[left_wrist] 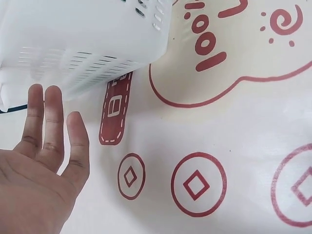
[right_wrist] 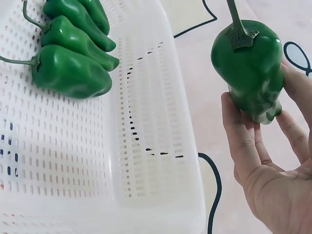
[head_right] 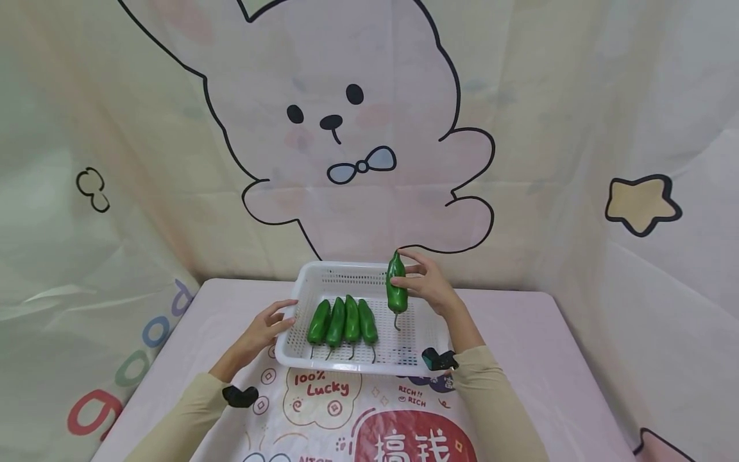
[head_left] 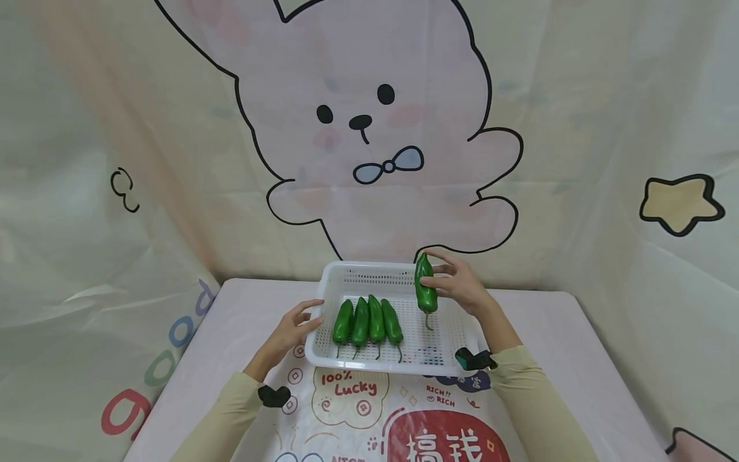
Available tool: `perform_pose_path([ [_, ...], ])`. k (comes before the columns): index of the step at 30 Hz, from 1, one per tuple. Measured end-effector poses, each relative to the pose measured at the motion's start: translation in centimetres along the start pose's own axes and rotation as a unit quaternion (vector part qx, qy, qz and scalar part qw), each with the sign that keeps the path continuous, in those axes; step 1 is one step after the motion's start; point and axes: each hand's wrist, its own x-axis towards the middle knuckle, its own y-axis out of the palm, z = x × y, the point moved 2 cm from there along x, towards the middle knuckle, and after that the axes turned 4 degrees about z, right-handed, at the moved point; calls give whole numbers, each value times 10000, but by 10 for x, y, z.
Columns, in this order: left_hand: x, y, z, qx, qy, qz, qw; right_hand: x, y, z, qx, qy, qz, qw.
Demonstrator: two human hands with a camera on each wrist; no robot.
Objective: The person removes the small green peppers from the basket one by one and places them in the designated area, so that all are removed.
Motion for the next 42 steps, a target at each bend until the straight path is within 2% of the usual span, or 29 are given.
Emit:
perform_pose_path([
  [8, -2, 3, -5, 162, 1, -3, 9999, -10, -16, 0, -232, -76, -149, 9996],
  [15, -14, 7, -30, 266, 24, 27, 9996, -22, -37, 0, -321, -3, -269, 9991],
  [19, -19, 7, -37, 207, 41, 32, 9998, -31, -49, 1, -360, 44, -358, 9987],
  [29, -17, 6, -34, 148, 58, 89, 9998, -54, -83, -2, -645, 157, -743, 9950],
  [35, -9, 4, -18, 159, 154, 111, 9997, -63, -99, -11, -667, 166, -854, 9940],
  [37, -10, 4, -19, 197, 208, 106, 9995, -66, -103, -13, -709, 165, -877, 9935],
  [39, -14, 6, -27, 234, 195, 99, 9995, -68, -105, -15, -742, 163, -893, 9931],
  [42, -13, 6, -28, 271, 139, 69, 9995, -71, -109, -18, -805, 125, -896, 9926],
])
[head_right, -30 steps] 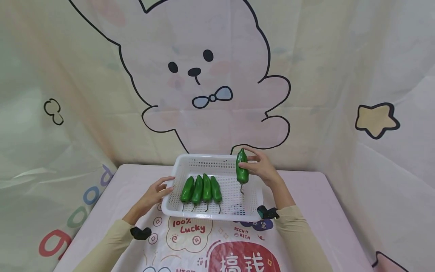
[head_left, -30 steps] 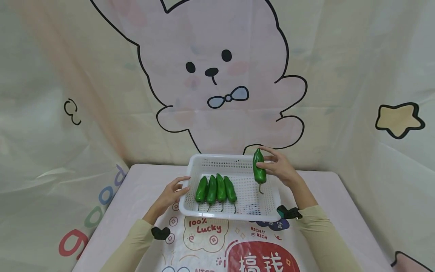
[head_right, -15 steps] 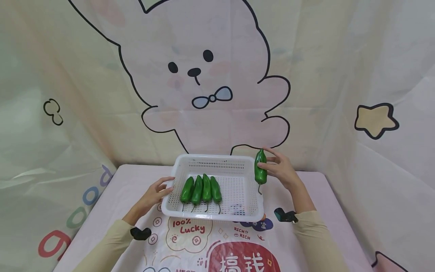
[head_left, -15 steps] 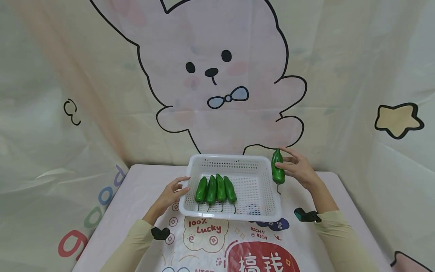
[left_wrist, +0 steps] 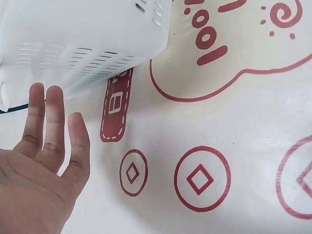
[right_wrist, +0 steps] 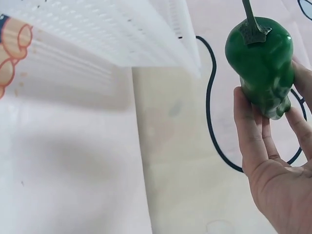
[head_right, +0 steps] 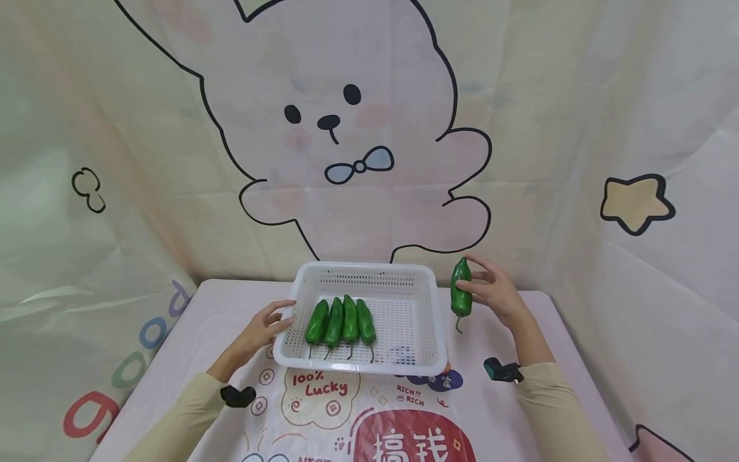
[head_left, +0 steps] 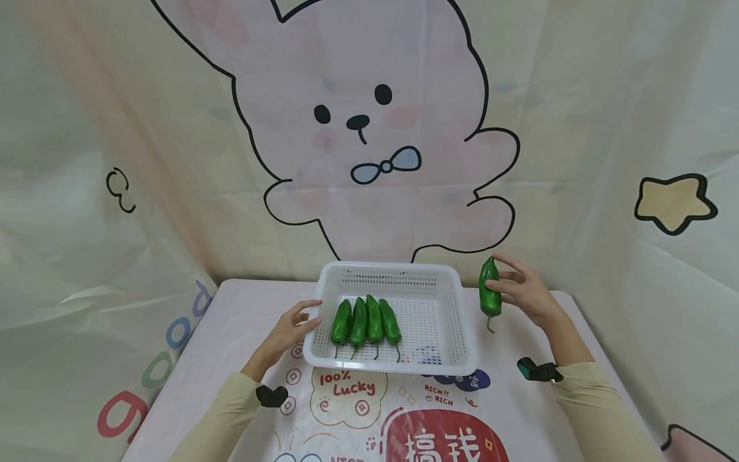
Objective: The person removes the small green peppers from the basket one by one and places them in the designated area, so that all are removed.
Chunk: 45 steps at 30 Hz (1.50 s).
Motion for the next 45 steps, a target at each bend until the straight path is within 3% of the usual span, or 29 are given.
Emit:
perform_pose_path([
  [7, 12, -5, 24, -13, -75, -28, 10000, -2, -7, -15, -88, -238, 187, 9995],
  [12, 15, -7, 29, -87, -76, 14, 9999, -3, -10, -27, -234, -263, 223, 9991],
  [26, 16, -6, 32, -142, -90, -10, 9999, -1, -8, -66, -217, 47, -379, 9990],
  [34, 15, -8, 30, -114, -45, -14, 9999, 2, -4, -87, -128, 313, -359, 9988],
  [45, 14, -7, 32, -208, -91, -7, 9997, 11, 2, -100, -521, 415, -296, 9973],
])
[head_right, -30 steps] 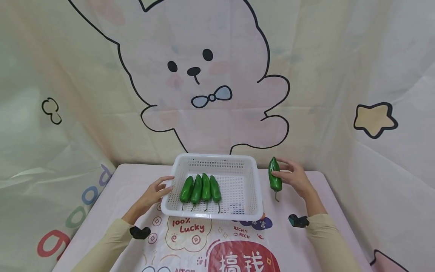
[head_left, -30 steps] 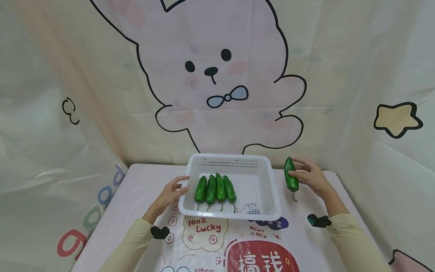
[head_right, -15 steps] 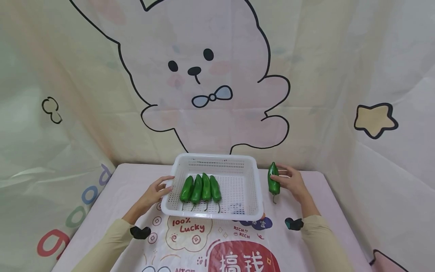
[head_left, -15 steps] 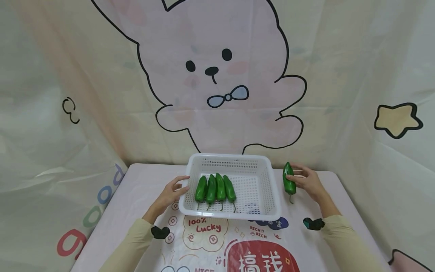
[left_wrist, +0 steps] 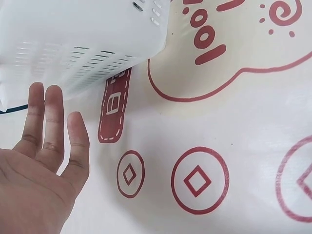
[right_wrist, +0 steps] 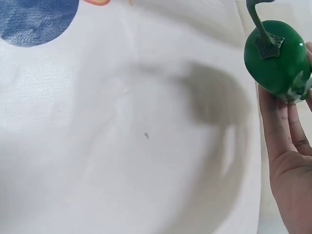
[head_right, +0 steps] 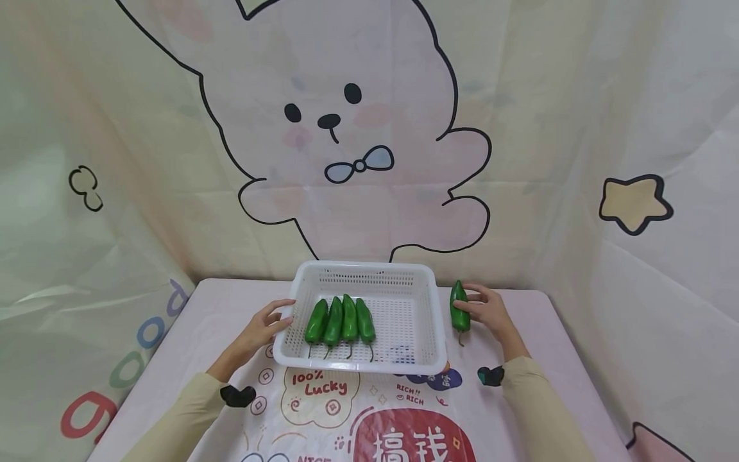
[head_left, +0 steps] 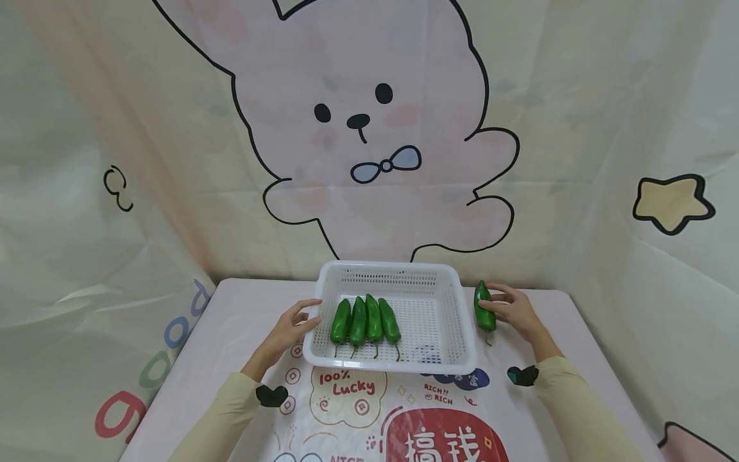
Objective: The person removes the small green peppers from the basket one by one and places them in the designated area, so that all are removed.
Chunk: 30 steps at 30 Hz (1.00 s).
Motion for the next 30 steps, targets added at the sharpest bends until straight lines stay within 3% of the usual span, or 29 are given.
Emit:
perform_pose_path([
  [8, 0, -1, 0, 8, 6, 18, 10000, 6, 10, -6, -226, 140, -105, 9996],
  [15, -2, 1, -4, 36, -12, 11, 10000, 8, 14, -18, -1105, 443, -171, 9927],
  [19, 0, 0, 0, 7, -76, -30, 10000, 7, 14, -20, -1301, 474, -281, 9900],
  [30, -2, 2, -5, 48, -7, -7, 10000, 4, 11, -21, -1421, 388, -332, 9885],
])
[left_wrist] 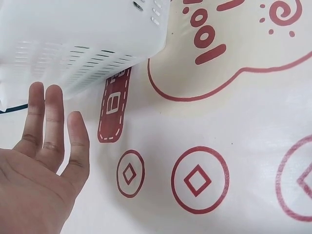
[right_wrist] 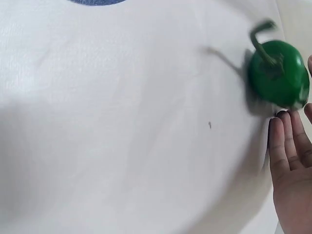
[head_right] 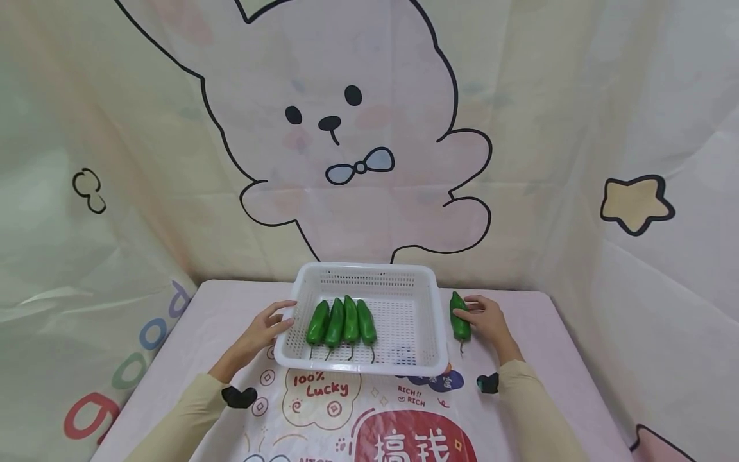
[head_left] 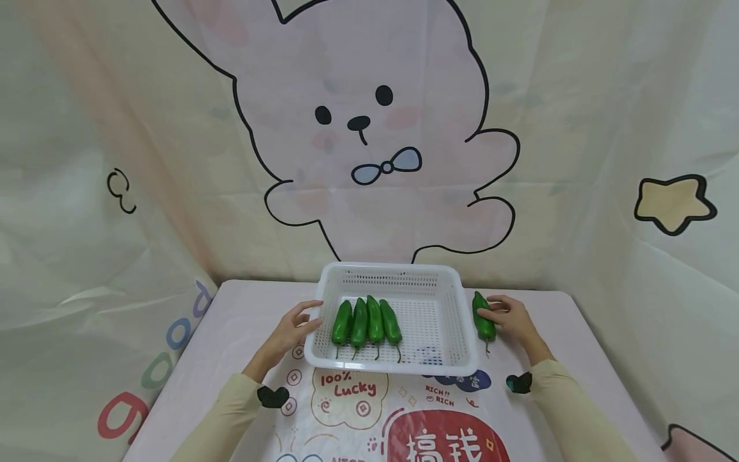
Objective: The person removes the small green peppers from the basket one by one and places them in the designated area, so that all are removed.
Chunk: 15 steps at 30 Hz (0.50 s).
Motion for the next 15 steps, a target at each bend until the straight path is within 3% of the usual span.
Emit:
perform_pose_path([
  [8, 1, 0, 1, 92, -3, -20, 10000, -8, -10, -1, 193, -192, -66, 9996],
  [15, 0, 0, 2, 82, -52, -91, 9999, -15, -20, -2, 461, -386, -470, 9971],
])
